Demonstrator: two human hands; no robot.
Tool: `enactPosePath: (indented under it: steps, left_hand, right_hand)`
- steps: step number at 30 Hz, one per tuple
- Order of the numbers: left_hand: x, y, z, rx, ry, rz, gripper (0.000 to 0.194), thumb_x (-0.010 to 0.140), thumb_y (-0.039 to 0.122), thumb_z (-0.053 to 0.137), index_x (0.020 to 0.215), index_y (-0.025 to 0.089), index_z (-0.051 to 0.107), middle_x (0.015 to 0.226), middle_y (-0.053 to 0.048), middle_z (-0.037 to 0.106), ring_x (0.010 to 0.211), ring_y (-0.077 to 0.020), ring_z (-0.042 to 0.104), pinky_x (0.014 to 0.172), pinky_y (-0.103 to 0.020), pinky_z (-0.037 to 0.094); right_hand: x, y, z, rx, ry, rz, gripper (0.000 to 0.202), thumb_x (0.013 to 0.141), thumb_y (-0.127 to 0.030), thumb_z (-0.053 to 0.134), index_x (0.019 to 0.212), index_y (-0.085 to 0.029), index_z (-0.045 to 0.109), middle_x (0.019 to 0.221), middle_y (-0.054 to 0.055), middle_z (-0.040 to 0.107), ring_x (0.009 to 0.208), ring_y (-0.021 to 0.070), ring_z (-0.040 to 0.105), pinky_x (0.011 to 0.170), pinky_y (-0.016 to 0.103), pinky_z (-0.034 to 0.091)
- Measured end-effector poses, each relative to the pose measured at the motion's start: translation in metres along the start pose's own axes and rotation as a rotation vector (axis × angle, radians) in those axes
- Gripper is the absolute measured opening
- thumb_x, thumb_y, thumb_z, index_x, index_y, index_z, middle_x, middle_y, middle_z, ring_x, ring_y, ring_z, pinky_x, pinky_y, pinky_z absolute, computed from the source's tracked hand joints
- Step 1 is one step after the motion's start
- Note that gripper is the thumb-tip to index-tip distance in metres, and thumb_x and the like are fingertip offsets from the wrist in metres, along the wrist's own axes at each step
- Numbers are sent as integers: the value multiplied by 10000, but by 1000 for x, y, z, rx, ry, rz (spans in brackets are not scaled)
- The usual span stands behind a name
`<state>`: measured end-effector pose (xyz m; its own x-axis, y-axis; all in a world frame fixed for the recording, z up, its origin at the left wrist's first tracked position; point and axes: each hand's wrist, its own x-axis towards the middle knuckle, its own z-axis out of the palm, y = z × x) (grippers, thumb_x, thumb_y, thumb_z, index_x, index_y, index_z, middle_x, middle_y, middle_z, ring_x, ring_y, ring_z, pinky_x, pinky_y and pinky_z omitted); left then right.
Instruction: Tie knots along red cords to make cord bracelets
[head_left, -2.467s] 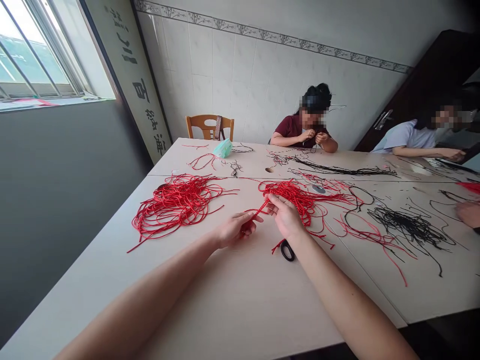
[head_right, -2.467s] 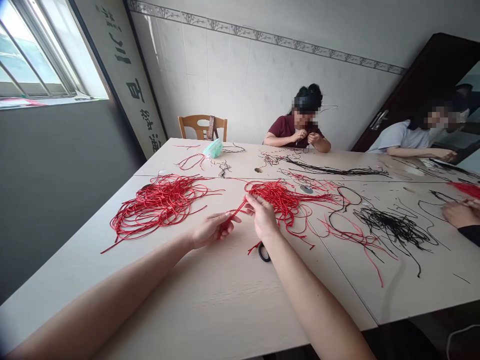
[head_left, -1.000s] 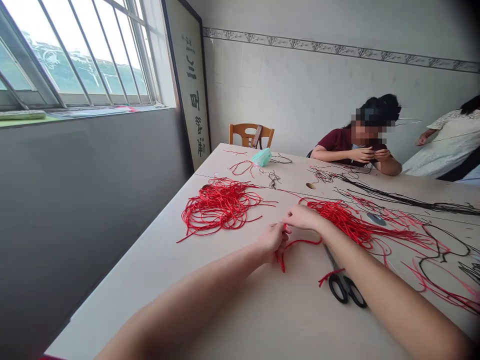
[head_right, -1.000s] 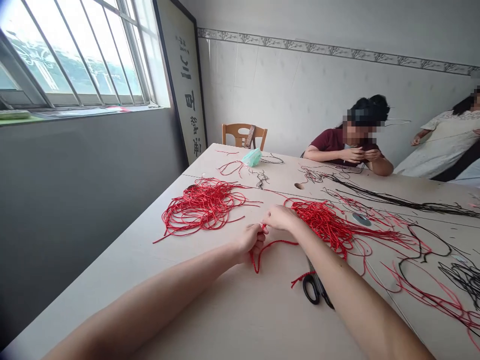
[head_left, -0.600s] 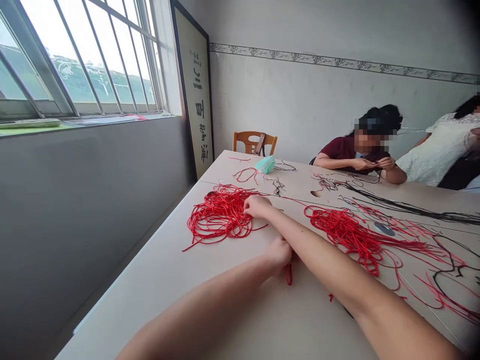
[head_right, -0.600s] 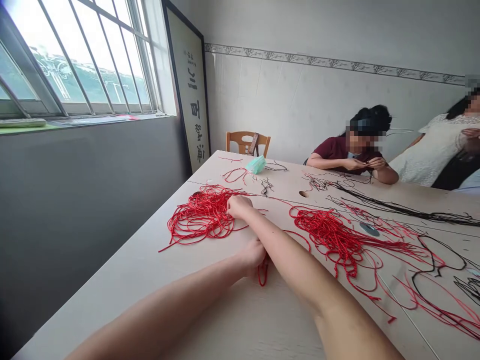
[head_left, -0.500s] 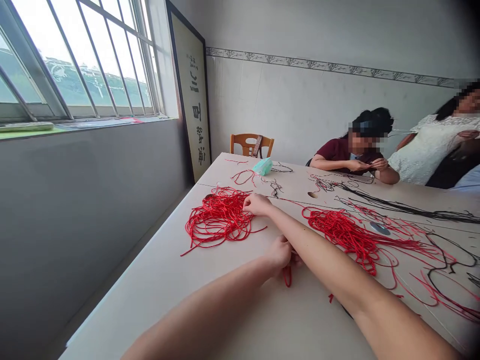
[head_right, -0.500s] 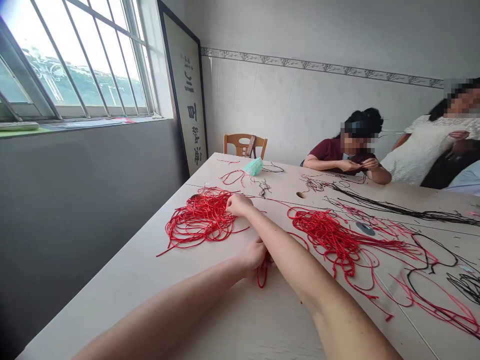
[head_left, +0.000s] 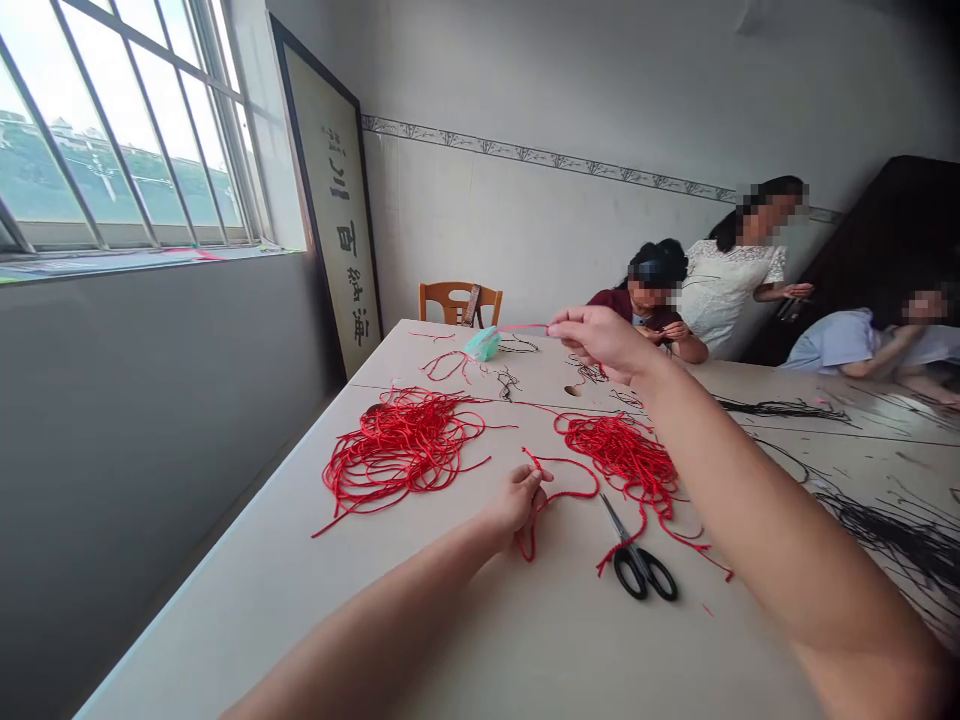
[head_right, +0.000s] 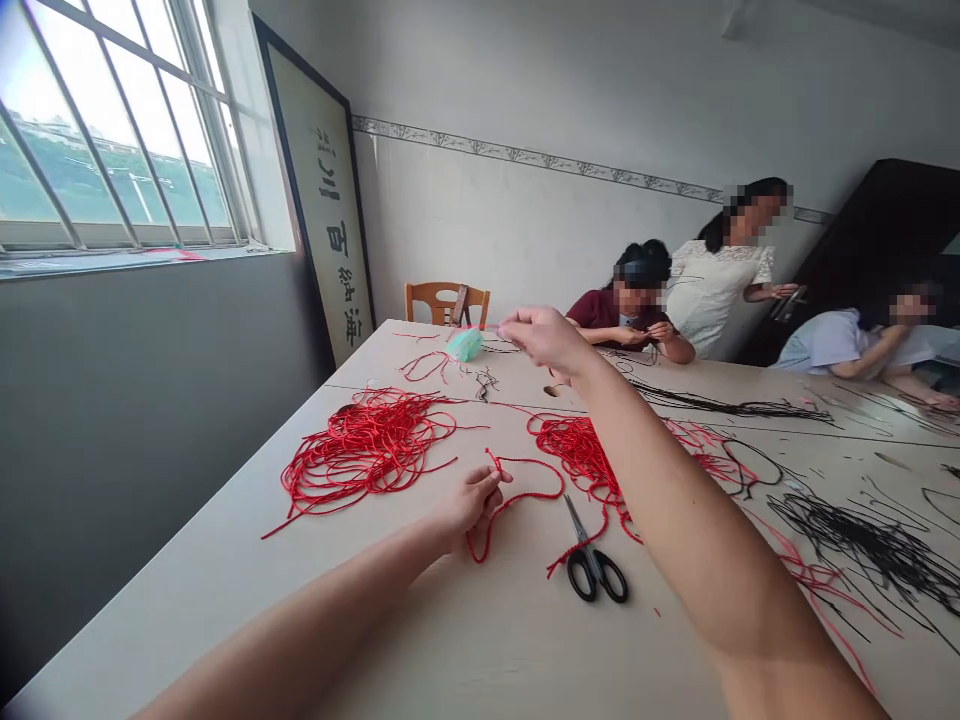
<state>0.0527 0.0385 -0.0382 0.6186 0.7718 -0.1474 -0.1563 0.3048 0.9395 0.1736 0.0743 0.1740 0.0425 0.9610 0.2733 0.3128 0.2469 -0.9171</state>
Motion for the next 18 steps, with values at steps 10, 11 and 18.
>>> enactPosePath:
  steps: [10, 11, 18]
  left_hand:
    - [-3, 8, -2, -78, 46, 115, 254, 772, 404, 545, 825, 155, 545, 843, -23, 601, 639, -76, 512, 578, -195, 388]
    - [-4, 11, -2, -64, 22, 149, 252, 762, 398, 563, 823, 153, 570, 917, -40, 612, 766, -100, 543, 686, -213, 411]
    - [-12, 23, 2, 152, -234, 202, 293, 777, 397, 549, 811, 123, 649, 841, -67, 642, 858, -173, 553, 875, -297, 373]
  right_hand:
    - [-120, 133, -23, -168, 72, 143, 198, 636, -366, 660, 661, -170, 679, 591, -12, 582, 574, 122, 487, 547, 236, 355]
    - [-123, 140, -19, -147, 70, 143, 203, 648, -372, 649, 658, -171, 676, 598, -14, 583, 577, 118, 484, 557, 235, 354]
    - [-130, 140, 1, 24, 86, 148, 243, 680, -413, 627, 701, -173, 665, 502, -46, 442, 471, 84, 323, 462, 215, 247]
